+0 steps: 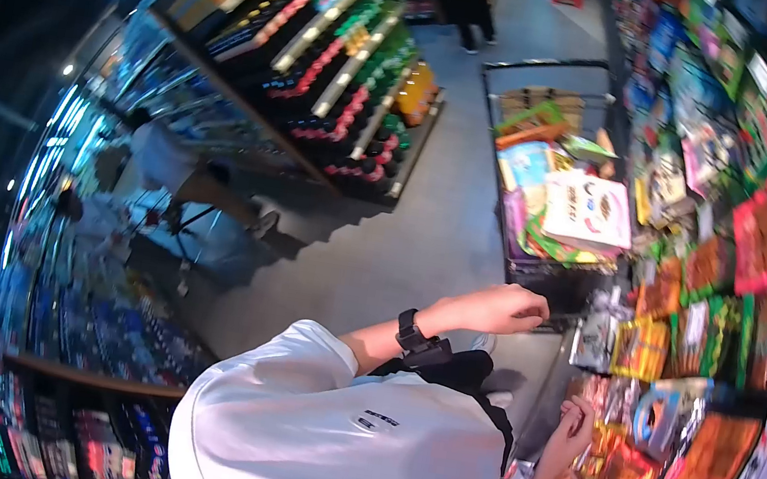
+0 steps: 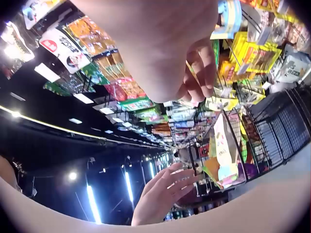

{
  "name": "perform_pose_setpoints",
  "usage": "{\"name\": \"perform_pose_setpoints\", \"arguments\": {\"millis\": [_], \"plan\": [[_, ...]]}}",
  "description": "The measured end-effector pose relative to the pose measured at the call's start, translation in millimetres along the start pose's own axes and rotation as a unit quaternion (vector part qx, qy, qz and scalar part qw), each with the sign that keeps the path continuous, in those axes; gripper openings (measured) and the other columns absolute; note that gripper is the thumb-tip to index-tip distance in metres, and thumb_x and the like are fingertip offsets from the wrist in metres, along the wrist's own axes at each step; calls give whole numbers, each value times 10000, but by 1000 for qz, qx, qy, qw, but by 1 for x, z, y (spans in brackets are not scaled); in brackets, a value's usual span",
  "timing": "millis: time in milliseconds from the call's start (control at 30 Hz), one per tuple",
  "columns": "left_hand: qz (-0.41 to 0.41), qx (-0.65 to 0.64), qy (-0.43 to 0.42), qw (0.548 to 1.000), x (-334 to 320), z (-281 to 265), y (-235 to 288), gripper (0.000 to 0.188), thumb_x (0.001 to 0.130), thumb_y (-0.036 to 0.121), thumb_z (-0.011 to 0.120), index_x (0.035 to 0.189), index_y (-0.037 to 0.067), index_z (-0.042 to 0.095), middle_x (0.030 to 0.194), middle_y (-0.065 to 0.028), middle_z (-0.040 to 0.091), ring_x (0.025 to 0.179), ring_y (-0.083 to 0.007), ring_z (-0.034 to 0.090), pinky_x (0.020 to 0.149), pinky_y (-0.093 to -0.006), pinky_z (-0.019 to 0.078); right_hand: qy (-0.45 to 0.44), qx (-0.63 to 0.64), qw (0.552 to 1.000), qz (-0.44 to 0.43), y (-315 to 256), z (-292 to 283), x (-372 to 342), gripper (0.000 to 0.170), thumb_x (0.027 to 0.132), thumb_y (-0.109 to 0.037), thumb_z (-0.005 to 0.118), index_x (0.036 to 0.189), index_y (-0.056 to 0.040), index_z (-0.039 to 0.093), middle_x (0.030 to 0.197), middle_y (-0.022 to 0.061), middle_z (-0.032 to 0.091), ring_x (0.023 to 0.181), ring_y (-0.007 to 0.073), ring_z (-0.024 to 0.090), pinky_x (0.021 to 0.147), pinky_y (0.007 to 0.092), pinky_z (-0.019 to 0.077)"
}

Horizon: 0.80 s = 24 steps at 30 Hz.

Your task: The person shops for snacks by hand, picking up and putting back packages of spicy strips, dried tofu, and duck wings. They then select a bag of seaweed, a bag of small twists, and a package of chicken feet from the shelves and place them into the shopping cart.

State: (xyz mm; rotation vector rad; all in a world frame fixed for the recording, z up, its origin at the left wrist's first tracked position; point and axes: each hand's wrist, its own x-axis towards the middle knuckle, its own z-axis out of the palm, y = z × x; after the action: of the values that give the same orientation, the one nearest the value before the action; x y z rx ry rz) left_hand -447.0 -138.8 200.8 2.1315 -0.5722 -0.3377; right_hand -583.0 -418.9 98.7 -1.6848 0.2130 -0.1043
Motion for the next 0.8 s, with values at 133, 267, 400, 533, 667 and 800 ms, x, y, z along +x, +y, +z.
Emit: {"name": "perform_pose_setpoints", "arguments": {"millis": [133,267,400,533,667,800], "plan": [[-33,-43,139,989,1,-25,-55,198,935,103,586,1045,-43,662,814,-153,702,720,-223,685,688,-371,556,-84,-23,996,-20,-20,42,35,172,1040,-69,510,1137,15,624,994,84,658,914,148,651,842,271,531],[-62,-10,208,976,38,-55,-94,176,929,81,617,1068,-12,670,860,-170,696,762,-258,699,716,-377,550,-91,-61,994,23,-46,74,59,196,1024,-139,559,1109,18,641,988,97,662,941,170,661,866,319,505],[-13,91,191,977,124,-68,-133,334,885,160,712,1164,1,624,1126,-221,648,1026,-377,635,876,-456,508,15,-114,993,-20,-45,101,83,117,989,-5,572,1066,14,658,853,96,685,802,166,666,741,303,526],[24,196,118,973,215,-54,-185,898,760,302,845,1481,17,392,1472,-342,391,1392,-508,354,1121,-566,342,115,-118,986,38,-54,132,104,112,1007,-16,559,1056,16,655,859,80,690,819,141,659,773,285,520],[-62,266,-37,961,264,-28,-242,1312,650,414,918,1621,84,100,1608,-381,83,1481,-596,55,1107,-760,202,187,-121,969,109,-76,166,112,122,1022,-41,558,1054,6,666,870,73,701,833,121,661,779,279,516],[-114,284,-131,943,274,-17,-272,1308,666,431,908,1624,84,88,1602,-406,41,1470,-622,53,1101,-757,229,260,-80,952,143,-75,186,105,138,1028,-58,555,1047,5,676,874,78,718,834,117,678,780,274,520]]}}
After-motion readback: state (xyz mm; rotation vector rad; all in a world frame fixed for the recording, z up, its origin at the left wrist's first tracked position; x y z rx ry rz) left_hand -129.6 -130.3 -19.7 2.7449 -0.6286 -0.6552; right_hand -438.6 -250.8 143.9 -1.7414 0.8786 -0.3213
